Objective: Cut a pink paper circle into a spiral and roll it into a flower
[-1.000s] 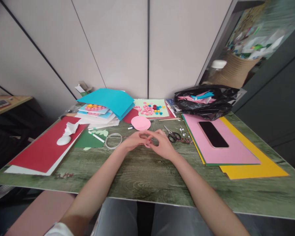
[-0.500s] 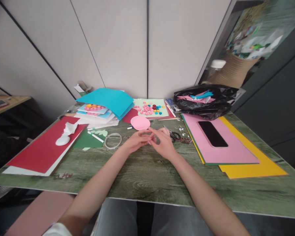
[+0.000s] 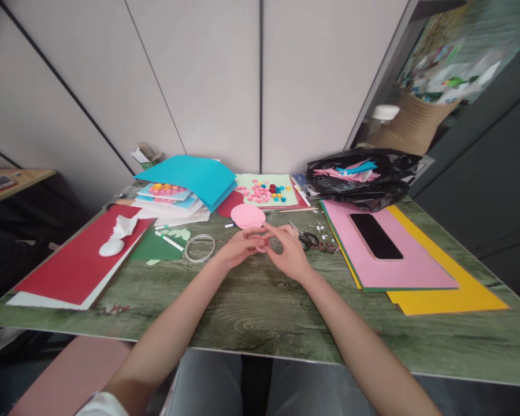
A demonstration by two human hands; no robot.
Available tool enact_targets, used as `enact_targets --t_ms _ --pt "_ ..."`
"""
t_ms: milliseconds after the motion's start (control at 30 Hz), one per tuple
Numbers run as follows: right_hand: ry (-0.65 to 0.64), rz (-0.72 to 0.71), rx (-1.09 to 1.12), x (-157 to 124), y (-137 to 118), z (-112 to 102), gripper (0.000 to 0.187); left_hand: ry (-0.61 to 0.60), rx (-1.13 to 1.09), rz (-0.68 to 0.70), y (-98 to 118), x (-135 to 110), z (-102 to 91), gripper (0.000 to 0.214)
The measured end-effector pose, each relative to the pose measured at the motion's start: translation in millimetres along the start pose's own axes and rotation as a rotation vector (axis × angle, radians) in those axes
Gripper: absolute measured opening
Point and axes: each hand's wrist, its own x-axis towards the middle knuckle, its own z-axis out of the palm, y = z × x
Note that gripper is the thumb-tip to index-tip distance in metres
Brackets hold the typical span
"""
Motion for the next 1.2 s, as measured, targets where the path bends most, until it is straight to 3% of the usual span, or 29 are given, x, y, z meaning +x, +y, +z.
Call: enact_targets --t_ms 367,667,933,1200 --pt "-0.125 -0.002 0.062 -2 4 6 0.062 -0.119 0.169 -0.03 7 -3 -1.8 0.047" --pt "-0.019 0.027 -0.012 0 2 4 0.058 -0.031 -0.008 0.014 -1 -2 6.1 0.049" --pt "-0.02 0.029 -0.014 0 2 3 0.056 -0.064 -0.008 0.043 1 -5 9.8 0.05" --pt "0.04 0.077 0.074 1 0 -1 0.049 -0.001 -0.026 0.035 -2 0 4.6 0.046"
